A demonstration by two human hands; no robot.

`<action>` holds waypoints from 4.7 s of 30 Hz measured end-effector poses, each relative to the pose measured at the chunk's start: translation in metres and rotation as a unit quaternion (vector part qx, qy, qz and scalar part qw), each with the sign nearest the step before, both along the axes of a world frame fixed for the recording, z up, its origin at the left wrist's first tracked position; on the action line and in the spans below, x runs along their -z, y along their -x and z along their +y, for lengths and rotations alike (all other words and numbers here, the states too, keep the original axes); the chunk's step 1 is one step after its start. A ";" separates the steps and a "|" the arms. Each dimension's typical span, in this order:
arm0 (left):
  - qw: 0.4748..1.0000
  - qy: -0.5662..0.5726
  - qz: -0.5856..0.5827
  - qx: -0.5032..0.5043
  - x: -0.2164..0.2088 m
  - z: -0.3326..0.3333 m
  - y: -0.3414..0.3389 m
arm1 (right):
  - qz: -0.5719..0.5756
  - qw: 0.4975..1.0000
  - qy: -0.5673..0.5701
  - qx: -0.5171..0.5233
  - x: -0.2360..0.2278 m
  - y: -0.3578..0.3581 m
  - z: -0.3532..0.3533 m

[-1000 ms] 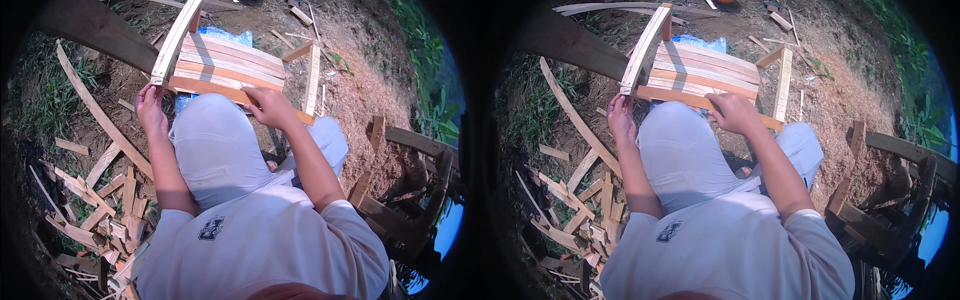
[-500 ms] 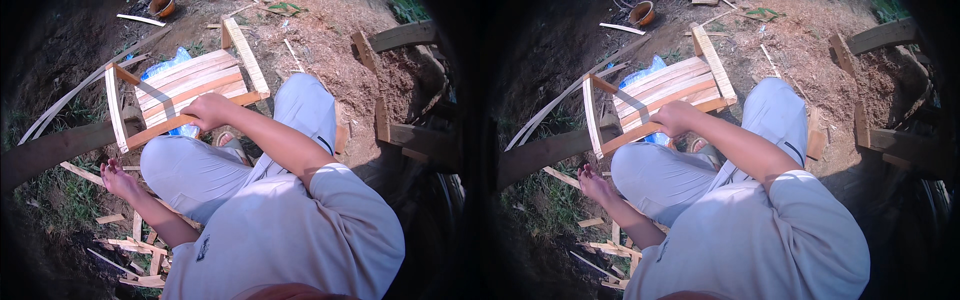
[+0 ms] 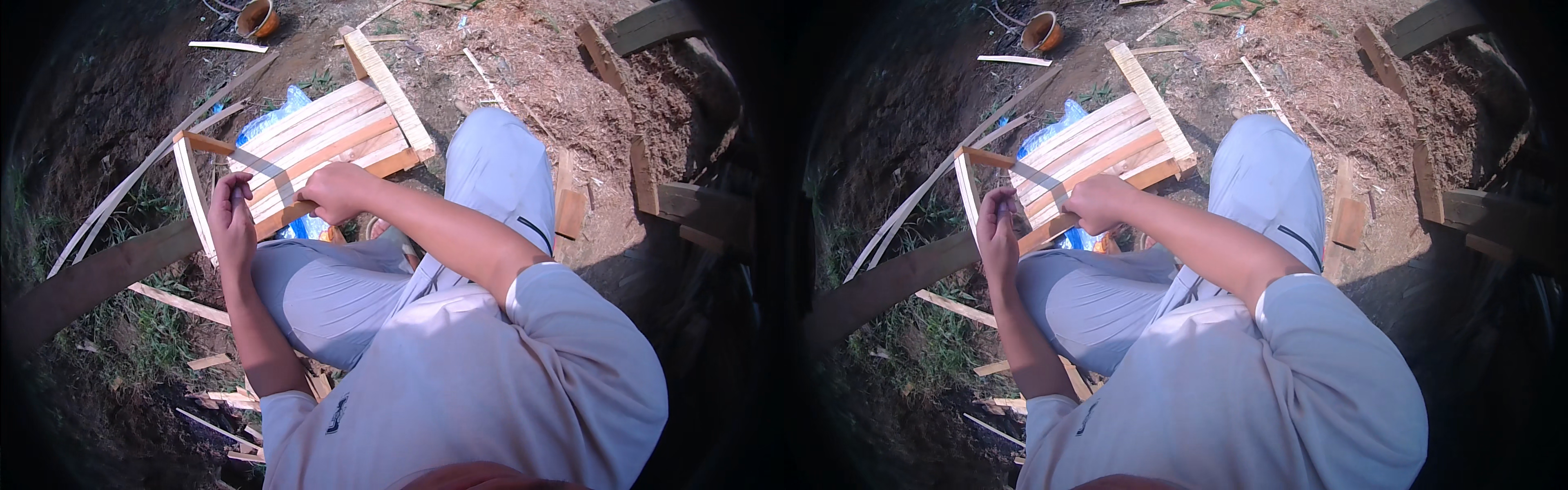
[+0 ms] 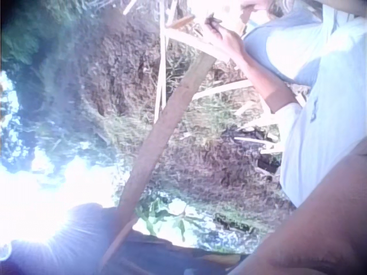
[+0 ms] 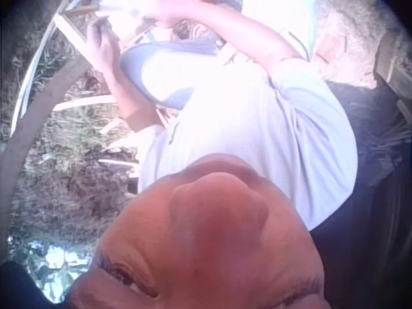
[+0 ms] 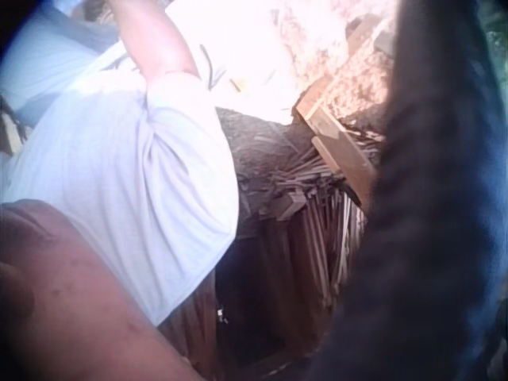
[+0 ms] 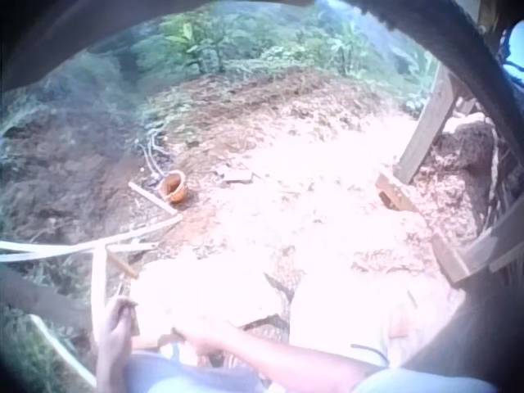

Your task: The person sits on the ground and assembles a wooden frame by hand. They align wooden slats and use a small axe to hammer nails into the joints to secure the structure.

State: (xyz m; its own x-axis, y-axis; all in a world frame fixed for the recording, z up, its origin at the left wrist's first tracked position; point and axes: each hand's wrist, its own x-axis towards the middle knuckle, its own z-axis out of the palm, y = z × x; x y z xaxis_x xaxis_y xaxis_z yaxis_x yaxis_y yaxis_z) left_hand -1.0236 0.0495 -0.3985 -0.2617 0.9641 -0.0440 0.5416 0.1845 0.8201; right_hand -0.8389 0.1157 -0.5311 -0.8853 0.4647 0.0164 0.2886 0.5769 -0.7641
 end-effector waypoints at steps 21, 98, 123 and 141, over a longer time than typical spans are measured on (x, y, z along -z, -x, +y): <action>0.928 0.318 0.183 0.069 0.064 0.027 0.044 | -0.035 0.999 0.020 -0.005 -0.005 -0.005 0.006; 0.858 -0.269 -0.329 -0.288 0.010 -0.066 0.139 | 0.306 0.838 0.420 0.168 -0.251 0.128 0.019; 0.872 -0.088 -0.477 -0.069 0.068 -0.033 0.209 | 0.258 0.776 0.554 0.154 -0.255 0.118 0.011; 0.898 -0.064 -0.430 0.072 0.126 -0.007 0.219 | 0.293 0.812 0.470 0.185 -0.260 0.113 -0.007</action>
